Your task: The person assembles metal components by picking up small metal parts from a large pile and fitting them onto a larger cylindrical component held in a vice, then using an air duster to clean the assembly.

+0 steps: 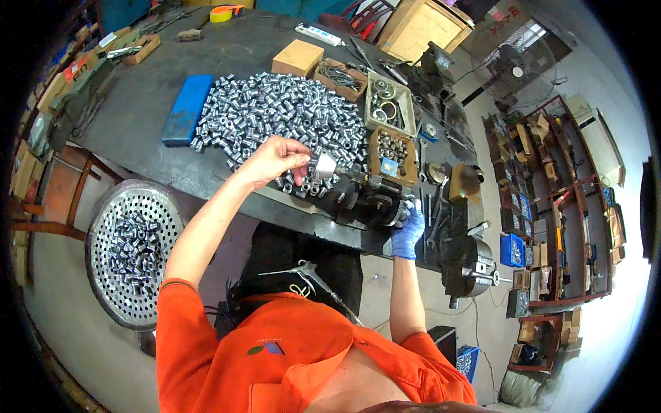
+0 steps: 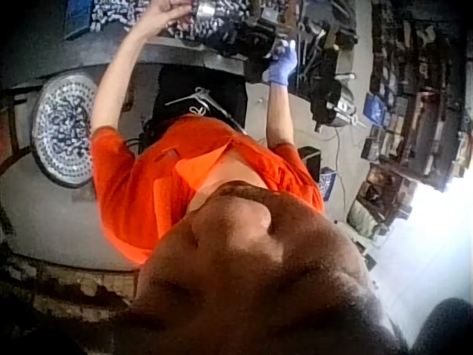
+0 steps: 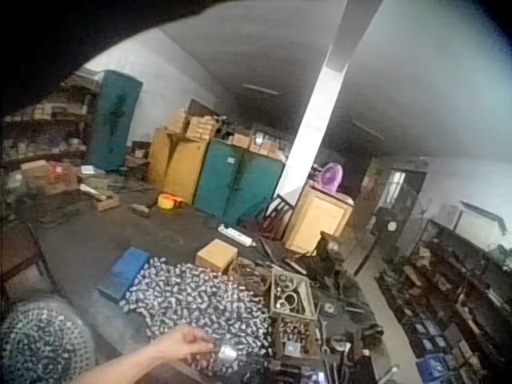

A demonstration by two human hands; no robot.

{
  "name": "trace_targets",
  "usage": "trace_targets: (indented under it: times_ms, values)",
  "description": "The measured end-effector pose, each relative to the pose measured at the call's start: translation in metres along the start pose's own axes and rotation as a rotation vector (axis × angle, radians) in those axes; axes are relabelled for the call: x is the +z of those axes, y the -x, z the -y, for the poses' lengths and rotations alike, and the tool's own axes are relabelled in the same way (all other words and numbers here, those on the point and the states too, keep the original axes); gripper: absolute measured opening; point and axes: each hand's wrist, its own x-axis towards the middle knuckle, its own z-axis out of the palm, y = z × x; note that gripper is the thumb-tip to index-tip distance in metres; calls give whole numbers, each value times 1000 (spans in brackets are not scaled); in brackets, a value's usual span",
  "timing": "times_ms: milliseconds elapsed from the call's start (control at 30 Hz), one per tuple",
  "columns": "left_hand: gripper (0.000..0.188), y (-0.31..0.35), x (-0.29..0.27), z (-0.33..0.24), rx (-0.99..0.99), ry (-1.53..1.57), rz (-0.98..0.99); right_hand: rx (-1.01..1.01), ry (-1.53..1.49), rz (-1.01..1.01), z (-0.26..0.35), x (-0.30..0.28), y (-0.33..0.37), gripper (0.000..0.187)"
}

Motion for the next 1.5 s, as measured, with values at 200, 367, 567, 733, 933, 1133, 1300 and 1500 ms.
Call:
trace_targets:
  times_ms: [200, 367, 567, 733, 933, 1133, 1300, 1500]
  values:
    - [19, 0, 2, -8, -32, -72, -11, -36, 58, -59, 1, -1, 11, 26]
    - [18, 1, 1, -2, -57, 45, 12, -15, 120, -113, 0, 1, 4, 25]
    - [18, -5, -3, 0, -110, 97, 29, -110, 113, -169, -13, -2, -27, 19]
    - [16, -7, 0, -6, -54, 35, 23, -79, 135, -172, 1, 1, 3, 24]
    - [18, -2, 0, -4, 50, -2, 20, -54, 124, -34, 36, 9, 38, 30]
    - [15, -2, 5, 17, 87, 70, -111, -80, 84, 184, 76, 43, 10, 32]
    - [16, 0, 20, 12, 84, 86, -191, -153, 18, 146, 68, 60, -48, 25]
    - [9, 0, 32, 10, 93, 52, -282, -102, 329, -56, 27, 39, -83, 26]
